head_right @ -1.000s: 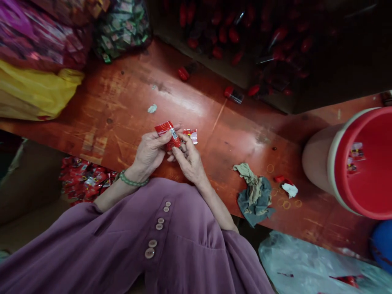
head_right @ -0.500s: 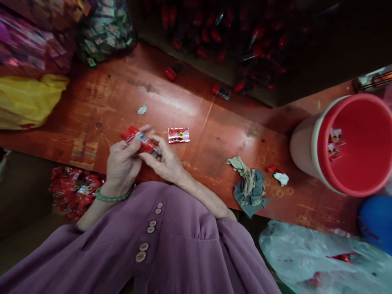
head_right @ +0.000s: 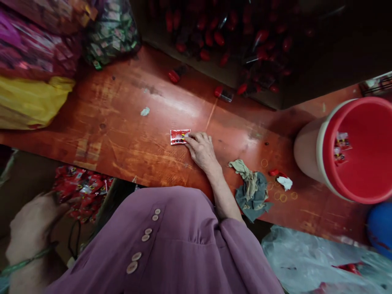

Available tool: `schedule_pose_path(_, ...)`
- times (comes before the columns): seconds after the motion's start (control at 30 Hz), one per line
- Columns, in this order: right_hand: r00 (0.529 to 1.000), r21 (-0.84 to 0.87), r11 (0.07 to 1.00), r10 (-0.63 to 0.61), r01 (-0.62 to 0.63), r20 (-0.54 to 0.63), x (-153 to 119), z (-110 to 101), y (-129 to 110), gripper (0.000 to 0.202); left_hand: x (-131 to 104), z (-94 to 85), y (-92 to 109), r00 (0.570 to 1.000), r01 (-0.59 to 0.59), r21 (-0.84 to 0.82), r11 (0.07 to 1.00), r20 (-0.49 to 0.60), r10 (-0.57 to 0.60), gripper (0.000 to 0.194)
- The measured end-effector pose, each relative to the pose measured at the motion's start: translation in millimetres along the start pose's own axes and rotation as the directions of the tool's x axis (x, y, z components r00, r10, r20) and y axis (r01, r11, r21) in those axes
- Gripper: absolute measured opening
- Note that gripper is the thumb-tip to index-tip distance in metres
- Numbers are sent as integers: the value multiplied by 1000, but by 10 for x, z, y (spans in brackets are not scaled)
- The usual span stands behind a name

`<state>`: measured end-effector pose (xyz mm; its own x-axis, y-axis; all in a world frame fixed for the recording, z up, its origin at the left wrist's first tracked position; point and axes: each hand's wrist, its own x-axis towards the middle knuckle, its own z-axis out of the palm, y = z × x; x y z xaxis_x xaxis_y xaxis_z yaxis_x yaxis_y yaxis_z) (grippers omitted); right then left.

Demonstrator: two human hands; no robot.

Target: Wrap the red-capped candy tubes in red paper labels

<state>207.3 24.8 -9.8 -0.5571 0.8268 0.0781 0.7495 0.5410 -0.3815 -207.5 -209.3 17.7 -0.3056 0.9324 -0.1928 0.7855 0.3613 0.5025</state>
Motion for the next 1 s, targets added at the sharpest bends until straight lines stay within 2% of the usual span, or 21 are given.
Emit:
schedule_pose_path(0.03, 1000, -24, 1000, -12, 11, -18, -5, 36, 5, 28, 25, -1, 66, 995, 2, 259, 966, -94, 23, 33)
schedule_pose_path(0.07, 999, -49, 998, -31, 30, -35, -10, 71, 5, 29, 75, 23, 201, 982, 33, 419, 907, -184, 49, 36)
schedule_pose_path(0.1, 997, -77, 996, -53, 49, -49, -14, 102, 1, 29, 149, 76, 395, 973, 0, 443, 896, -205, 101, 36)
schedule_pose_path(0.13, 996, -105, 992, -73, 67, -60, -17, 129, -5, 28, 244, 163, 634, 966, -96, 384, 918, -186, 178, 32)
schedule_pose_path(0.17, 994, -131, 988, -91, 82, -65, -19, 151, -11, 28, 357, 281, 901, 940, -214, 281, 935, -200, 275, 29)
schedule_pose_path(0.2, 992, -155, 983, -107, 95, -67, -19, 169, -17, 28, 482, 426, 1177, 877, -373, 168, 913, -259, 406, 23)
schedule_pose_path(0.27, 989, -193, 974, -132, 117, -65, -16, 195, -27, 29, 744, 765, 1689, 742, -642, 34, 766, -225, 631, 20)
schedule_pose_path(0.33, 984, -213, 966, -165, 148, -62, -8, 217, -33, 30, 989, 1099, 2063, 657, -741, 26, 671, -177, 732, 29)
schedule_pose_path(0.4, 982, -219, 961, -182, 166, -53, -1, 230, -40, 29, 1185, 1363, 2262, 602, -790, 55, 611, -126, 789, 35)
schedule_pose_path(0.47, 982, -212, 962, -183, 171, -40, 3, 222, -53, 29, 1317, 1527, 2313, 561, -817, 96, 568, -96, 823, 37)
schedule_pose_path(0.53, 985, -174, 970, -173, 167, -23, 12, 170, -60, 28, 1389, 1600, 2285, 523, -836, 128, 533, -106, 846, 39)
schedule_pose_path(0.63, 987, 10, 988, -156, 156, 45, 93, -16, 4, 24, 1426, 1610, 2232, 489, -848, 158, 507, -136, 861, 38)
schedule_pose_path(0.73, 995, 155, 986, -76, 64, 70, 329, -295, 236, 22, 1437, 1592, 2235, 481, -850, 164, 501, -151, 864, 34)
schedule_pose_path(0.8, 995, 52, 994, 94, -92, -36, 573, -476, 459, 25, 1446, 1583, 2256, 472, -855, 149, 496, -172, 865, 29)
schedule_pose_path(0.87, 961, -77, 961, 258, -266, -100, 836, -606, 675, 28, 1458, 1573, 2277, 473, -861, 109, 497, -190, 860, 25)
schedule_pose_path(0.93, 922, -171, 906, 378, -387, -84, 1058, -659, 836, 38, 1469, 1556, 2295, 496, -859, 36, 511, -190, 847, 19)
schedule_pose_path(1.0, 898, -227, 871, 436, -436, -50, 1188, -631, 919, 45, 1475, 1537, 2308, 530, -846, -37, 532, -176, 830, 13)
